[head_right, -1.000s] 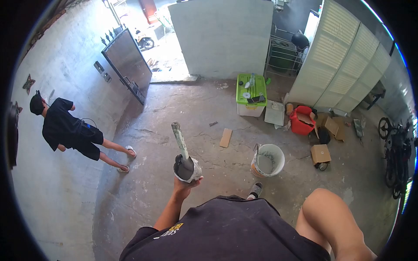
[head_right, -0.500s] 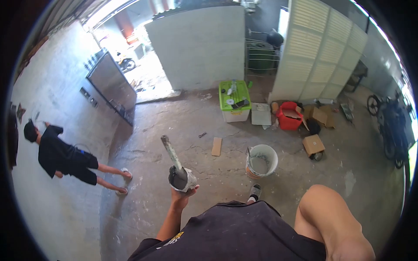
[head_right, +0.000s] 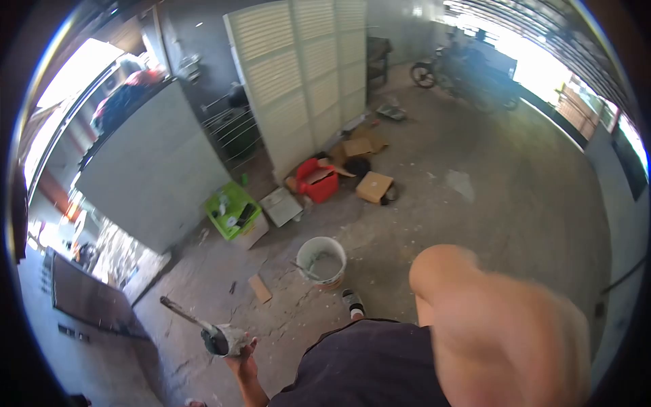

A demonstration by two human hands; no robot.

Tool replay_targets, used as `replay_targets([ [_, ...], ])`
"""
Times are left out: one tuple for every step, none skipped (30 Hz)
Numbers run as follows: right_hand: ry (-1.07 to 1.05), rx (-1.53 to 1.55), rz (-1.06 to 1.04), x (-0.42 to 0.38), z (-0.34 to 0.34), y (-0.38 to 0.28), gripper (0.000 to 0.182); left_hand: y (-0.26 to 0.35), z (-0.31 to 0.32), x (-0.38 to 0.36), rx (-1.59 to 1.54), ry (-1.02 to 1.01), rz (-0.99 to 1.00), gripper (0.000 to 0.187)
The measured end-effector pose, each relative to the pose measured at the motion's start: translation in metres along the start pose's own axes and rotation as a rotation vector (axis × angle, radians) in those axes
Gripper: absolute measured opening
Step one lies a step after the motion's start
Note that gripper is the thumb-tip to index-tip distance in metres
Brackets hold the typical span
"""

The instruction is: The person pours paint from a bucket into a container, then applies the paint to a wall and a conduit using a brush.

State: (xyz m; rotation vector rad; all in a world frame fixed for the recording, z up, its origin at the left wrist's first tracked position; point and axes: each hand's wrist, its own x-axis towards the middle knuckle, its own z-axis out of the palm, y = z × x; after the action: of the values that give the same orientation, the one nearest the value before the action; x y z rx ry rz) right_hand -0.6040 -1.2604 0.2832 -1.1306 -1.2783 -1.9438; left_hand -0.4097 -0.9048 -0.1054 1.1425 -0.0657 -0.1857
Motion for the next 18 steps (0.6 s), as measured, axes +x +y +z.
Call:
replay_targets([
  [0.008, -0.044, 0.094, -0.011, -0.001, 0.001, 0.013, 0.001, 0.005, 0.005, -0.009, -0.033, -0.016, 0.085],
  [0.048, -0.083, 0.521, -0.031, 0.003, 0.001, 0.013, 0.002, 0.011, 0.012, -0.001, -0.020, -0.001, 0.082],
  [-0.055, 0.032, 0.639, -0.049, -0.003, 0.012, 0.012, 0.002, 0.010, 0.008, 0.003, -0.010, 0.021, 0.080],
  [-0.157, 0.135, 0.769, -0.068, -0.009, 0.022, 0.013, 0.006, 0.017, 0.013, 0.006, -0.007, 0.025, 0.078],
  [-0.258, 0.216, 0.899, -0.087, -0.016, 0.033, 0.016, 0.007, 0.021, 0.018, 0.000, -0.035, 0.009, 0.078],
  [-0.265, 0.280, 1.064, -0.104, -0.006, 0.023, 0.014, 0.009, 0.019, 0.021, 0.041, -0.018, 0.002, 0.077],
  [-0.302, 0.390, 1.207, -0.121, 0.002, 0.015, 0.013, 0.013, 0.025, 0.021, 0.085, 0.002, -0.005, 0.075],
  [-0.331, 0.507, 1.349, -0.139, 0.011, 0.008, 0.013, 0.018, 0.032, 0.023, 0.124, -0.016, 0.000, 0.071],
  [-0.392, 0.614, 1.419, -0.156, 0.019, 0.004, 0.015, 0.010, 0.028, 0.030, 0.126, -0.037, -0.011, 0.071],
  [-0.450, 0.720, 1.484, -0.174, 0.028, -0.006, 0.017, -0.003, 0.013, 0.036, 0.120, -0.077, 0.003, 0.069],
  [-0.469, 0.803, 1.530, -0.190, 0.041, -0.015, 0.017, -0.009, 0.002, 0.044, 0.118, -0.125, 0.011, 0.067],
  [-0.482, 0.878, 1.578, -0.204, 0.050, -0.021, 0.017, -0.013, 0.001, 0.051, 0.145, -0.179, 0.038, 0.067],
  [-0.518, 0.949, 1.571, -0.210, 0.055, -0.025, 0.017, -0.018, 0.015, 0.058, 0.143, -0.219, 0.013, 0.067],
  [-0.554, 1.028, 1.560, -0.213, 0.062, -0.028, 0.018, -0.017, 0.030, 0.065, 0.131, -0.243, 0.003, 0.067],
  [-0.540, 1.001, 1.571, -0.217, 0.069, -0.031, 0.018, -0.014, 0.045, 0.070, 0.121, -0.255, -0.003, 0.068],
  [-0.599, 1.157, 1.649, -0.220, 0.077, -0.034, 0.021, -0.007, 0.056, 0.074, 0.114, -0.255, -0.003, 0.068],
  [-0.666, 1.330, 1.715, -0.224, 0.084, -0.040, 0.027, -0.003, 0.063, 0.073, 0.106, -0.246, 0.005, 0.068],
  [-0.665, 1.349, 1.712, -0.228, 0.089, -0.041, 0.027, 0.003, 0.067, 0.072, 0.099, -0.220, 0.017, 0.068],
])
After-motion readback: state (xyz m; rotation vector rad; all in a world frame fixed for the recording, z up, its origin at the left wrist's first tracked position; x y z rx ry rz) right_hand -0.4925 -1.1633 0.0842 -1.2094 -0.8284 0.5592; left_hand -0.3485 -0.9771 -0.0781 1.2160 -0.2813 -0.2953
